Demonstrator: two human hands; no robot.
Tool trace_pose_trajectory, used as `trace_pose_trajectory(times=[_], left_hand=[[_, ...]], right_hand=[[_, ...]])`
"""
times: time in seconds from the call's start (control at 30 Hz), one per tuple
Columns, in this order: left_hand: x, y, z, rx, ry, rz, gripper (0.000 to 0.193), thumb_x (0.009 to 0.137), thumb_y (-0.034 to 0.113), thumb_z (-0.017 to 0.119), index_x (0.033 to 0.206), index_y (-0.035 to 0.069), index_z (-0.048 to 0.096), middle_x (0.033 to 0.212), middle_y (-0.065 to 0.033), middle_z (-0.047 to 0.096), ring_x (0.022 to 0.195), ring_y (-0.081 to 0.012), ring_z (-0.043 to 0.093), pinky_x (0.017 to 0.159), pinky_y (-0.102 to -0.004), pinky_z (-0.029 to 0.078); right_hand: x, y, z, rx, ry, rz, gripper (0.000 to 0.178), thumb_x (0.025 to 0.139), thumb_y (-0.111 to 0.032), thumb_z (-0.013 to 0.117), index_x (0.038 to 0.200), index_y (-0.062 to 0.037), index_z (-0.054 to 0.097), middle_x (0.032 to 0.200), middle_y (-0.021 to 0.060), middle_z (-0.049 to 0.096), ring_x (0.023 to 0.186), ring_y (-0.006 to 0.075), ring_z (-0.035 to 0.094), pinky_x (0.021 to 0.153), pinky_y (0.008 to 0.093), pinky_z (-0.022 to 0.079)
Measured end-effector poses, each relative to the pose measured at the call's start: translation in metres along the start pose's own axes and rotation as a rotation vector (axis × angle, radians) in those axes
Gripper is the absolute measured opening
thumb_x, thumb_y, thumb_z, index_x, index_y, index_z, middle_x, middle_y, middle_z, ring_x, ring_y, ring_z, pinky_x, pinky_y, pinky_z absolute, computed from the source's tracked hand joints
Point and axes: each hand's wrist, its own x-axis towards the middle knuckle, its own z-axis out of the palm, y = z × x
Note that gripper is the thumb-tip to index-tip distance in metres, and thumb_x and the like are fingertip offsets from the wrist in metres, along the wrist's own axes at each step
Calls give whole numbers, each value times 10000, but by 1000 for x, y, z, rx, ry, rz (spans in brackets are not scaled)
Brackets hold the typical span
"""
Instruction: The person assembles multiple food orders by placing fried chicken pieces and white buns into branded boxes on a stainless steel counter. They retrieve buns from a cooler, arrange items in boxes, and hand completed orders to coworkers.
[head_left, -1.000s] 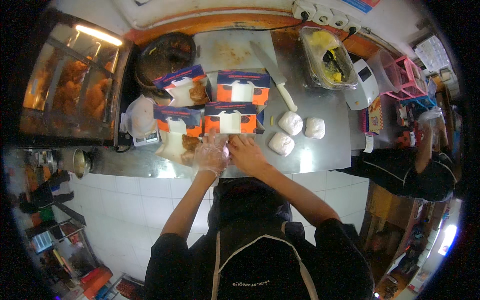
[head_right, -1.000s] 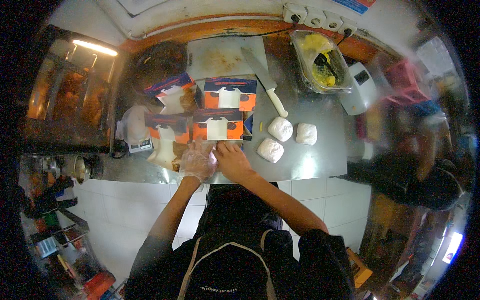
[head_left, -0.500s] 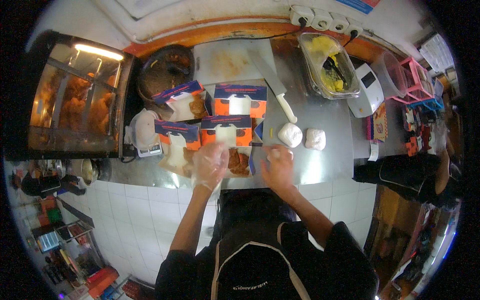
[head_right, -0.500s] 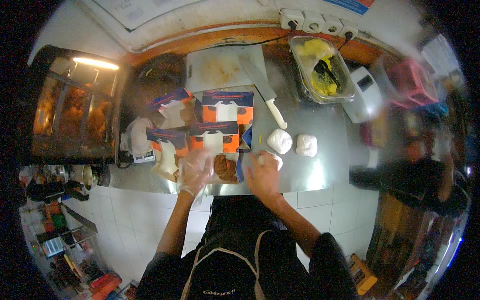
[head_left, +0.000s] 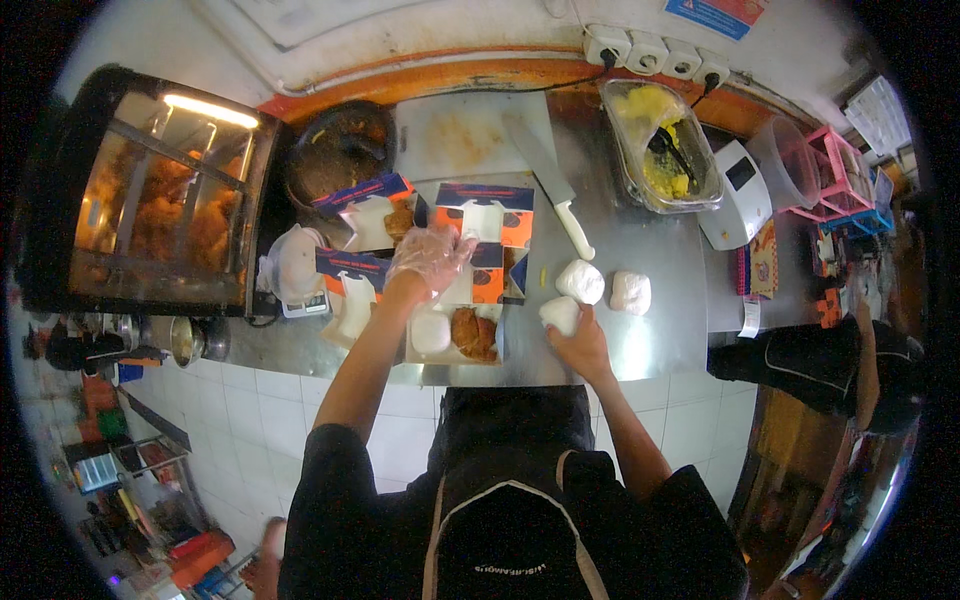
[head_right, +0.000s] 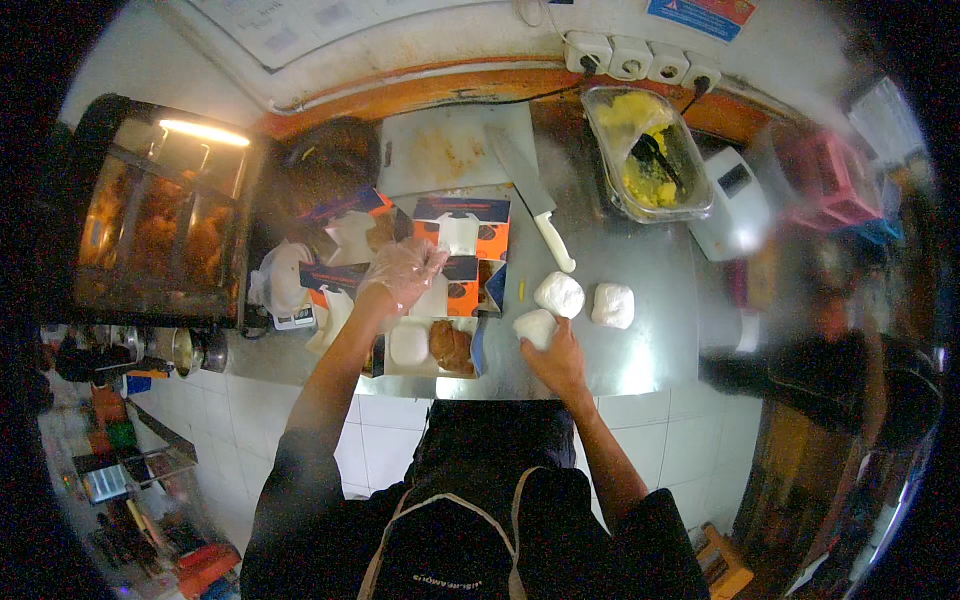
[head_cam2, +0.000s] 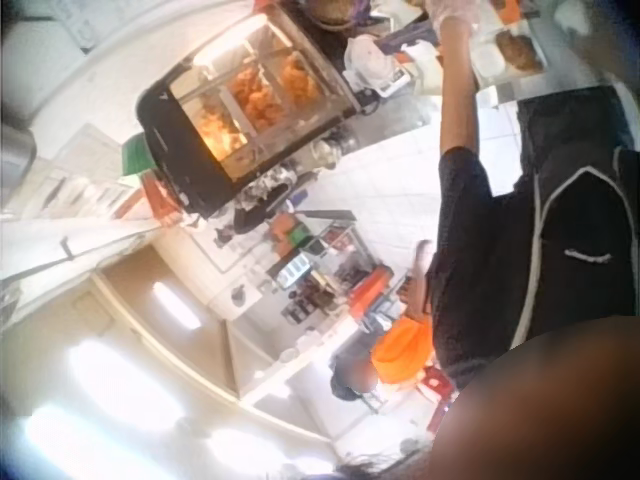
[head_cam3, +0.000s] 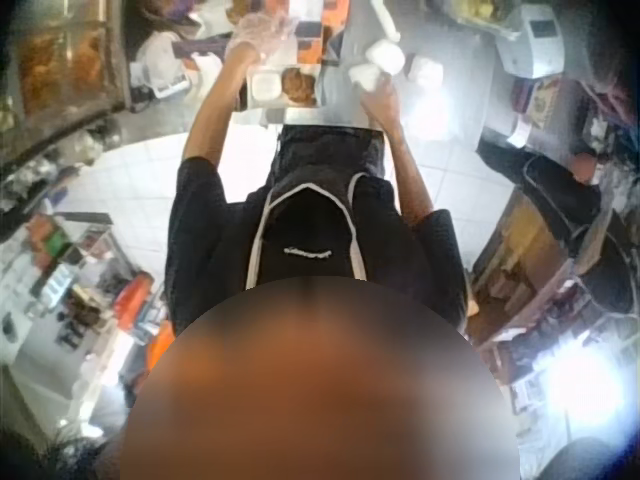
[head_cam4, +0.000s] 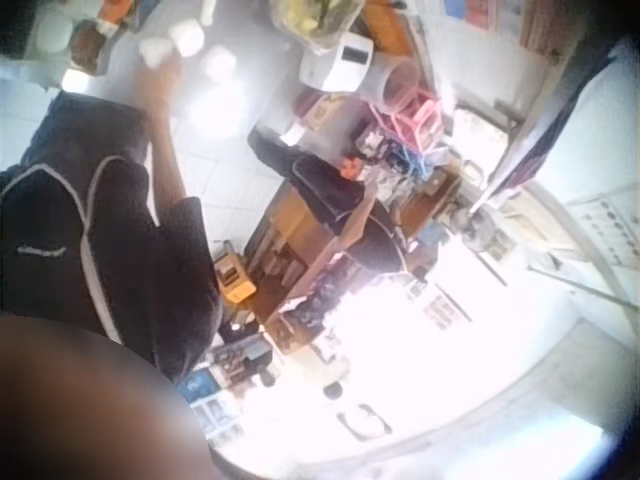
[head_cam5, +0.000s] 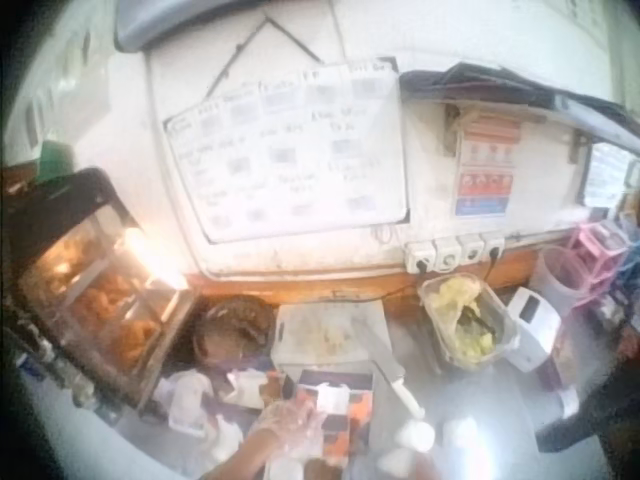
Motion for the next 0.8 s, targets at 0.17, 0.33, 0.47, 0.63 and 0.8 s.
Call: trace_pose_trajectory(times=[0.17,0.33,0.47,0.63,0.8], left_hand=[[-16,-3,-4,-107,254,156,538,1015,507,346,1036,53,634,977,-219,652,1008,-404,593,902,-505,438],[-25,-12,-12,-210,325,192,514,1026,470,353,1011,35,627,911,-234,643,936,-419,588,873,-496,453],[-18,-19,-14,-282,156,56,522,1035,461,336,1057,28,626,945,-237,643,942,-400,581,909,-468,457],[-27,-41,-12,380,288,438,401,985,231,504,1353,72,520,1041,-154,650,935,-317,602,862,-426,487],[-18,-64,-6,-158,-390,297,315,935,227,556,1223,108,603,1039,-131,664,906,-316,631,856,-392,503]], right_hand=[[39,-21,-22,577,-127,24,647,904,-358,682,1340,46,424,1162,133,605,1014,202,595,854,341,504],[91,-66,-27,788,-348,-52,637,924,-393,655,1356,21,440,1202,134,593,1103,197,580,884,344,514],[108,-96,-22,806,-451,-83,671,932,-413,635,1397,14,406,1295,156,550,1189,222,555,994,384,470],[117,-99,-19,852,-468,-83,702,928,-433,635,1409,19,395,1338,173,525,1228,234,521,1051,383,407],[128,-95,5,552,-552,-204,773,872,-424,710,1406,25,375,1332,175,526,1227,257,523,1048,360,409]])
